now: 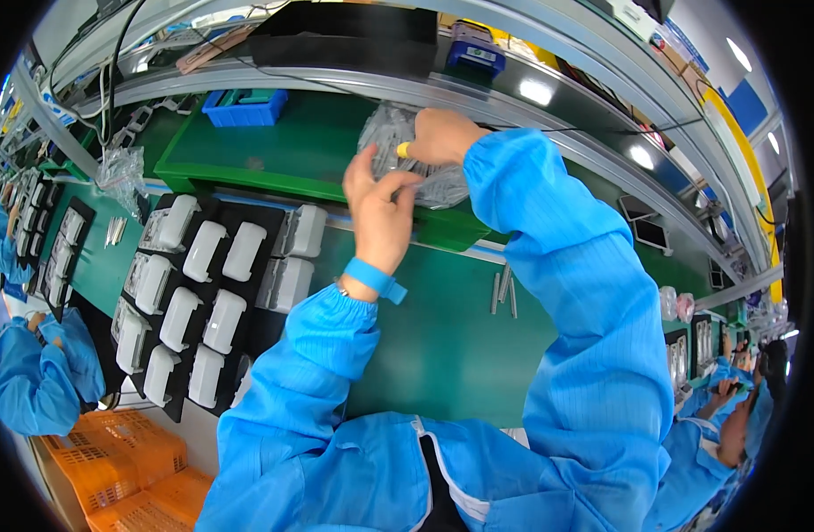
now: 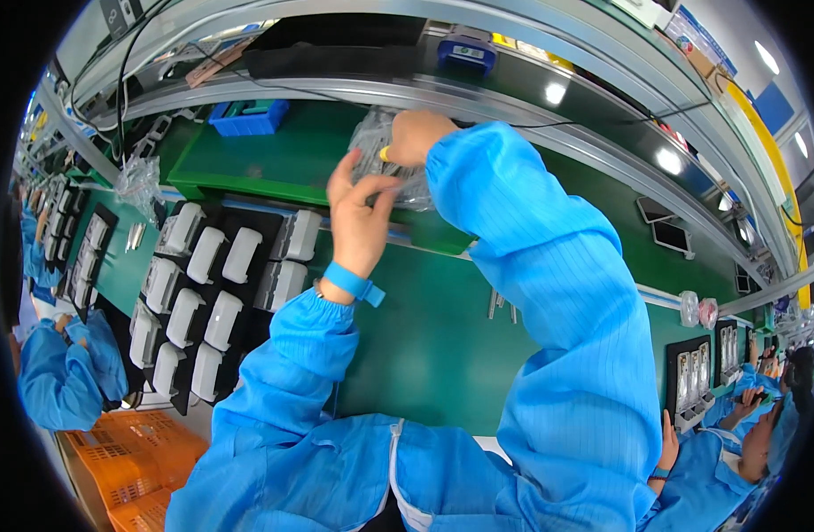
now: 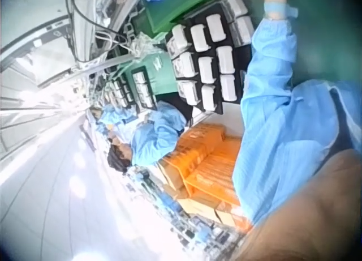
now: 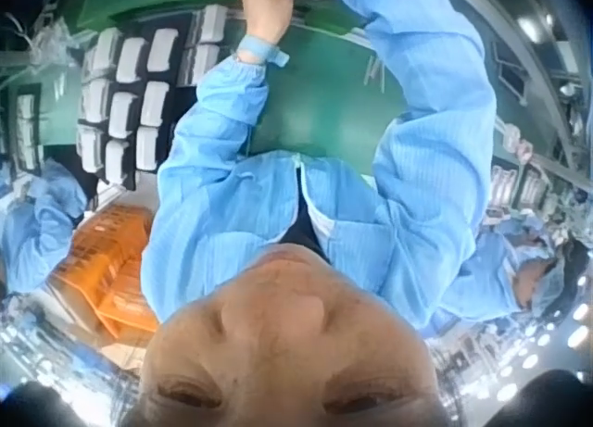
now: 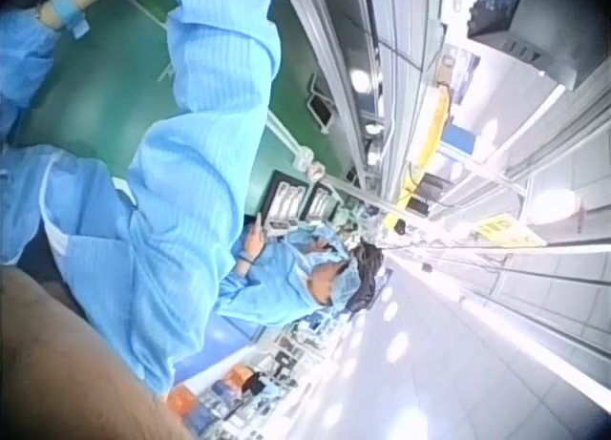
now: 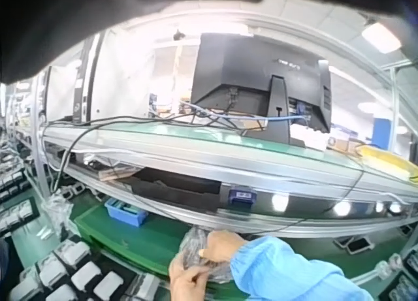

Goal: The person assembles small plastic components and metal pins into electronic device housings from an assembly tray, using a small hand tool.

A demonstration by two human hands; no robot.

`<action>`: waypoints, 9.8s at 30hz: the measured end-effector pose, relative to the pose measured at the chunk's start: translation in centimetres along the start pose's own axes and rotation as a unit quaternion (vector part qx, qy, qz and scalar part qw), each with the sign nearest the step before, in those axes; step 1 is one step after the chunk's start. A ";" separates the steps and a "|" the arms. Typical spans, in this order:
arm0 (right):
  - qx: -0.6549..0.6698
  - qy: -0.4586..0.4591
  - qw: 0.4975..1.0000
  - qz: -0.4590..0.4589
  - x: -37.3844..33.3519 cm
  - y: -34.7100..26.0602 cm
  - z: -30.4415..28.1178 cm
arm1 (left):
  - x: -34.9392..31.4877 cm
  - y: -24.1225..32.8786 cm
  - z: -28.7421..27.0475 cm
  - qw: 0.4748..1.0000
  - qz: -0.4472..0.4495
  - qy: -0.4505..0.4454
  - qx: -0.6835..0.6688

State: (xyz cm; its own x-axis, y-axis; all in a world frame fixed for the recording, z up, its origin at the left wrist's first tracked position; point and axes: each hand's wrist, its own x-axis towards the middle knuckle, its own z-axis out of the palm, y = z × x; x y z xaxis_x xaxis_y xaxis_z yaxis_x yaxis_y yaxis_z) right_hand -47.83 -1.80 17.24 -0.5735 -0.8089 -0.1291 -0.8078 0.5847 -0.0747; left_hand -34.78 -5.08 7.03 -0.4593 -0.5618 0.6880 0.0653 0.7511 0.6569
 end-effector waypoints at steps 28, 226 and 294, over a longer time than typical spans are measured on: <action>0.279 0.258 0.925 0.008 -0.3 0.7 5.4 | -1.0 -1.7 1.6 0.994 0.013 -0.092 -0.056; 0.532 0.167 0.829 0.040 -32.9 -0.1 11.9 | -13.0 10.8 -18.6 0.723 -0.449 -0.346 -0.395; 0.802 -0.048 0.563 0.195 -23.2 0.1 18.3 | -11.0 1.9 -8.6 0.870 0.088 -0.483 -0.052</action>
State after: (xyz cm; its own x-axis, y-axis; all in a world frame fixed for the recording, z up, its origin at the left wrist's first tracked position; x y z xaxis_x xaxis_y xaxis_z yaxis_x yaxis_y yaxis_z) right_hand -32.08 18.15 2.12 -0.5921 -0.6379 -0.4925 0.5824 0.0836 -0.8086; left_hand -21.96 -0.48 3.34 -0.9608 0.1501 0.2333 0.2665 0.7329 0.6260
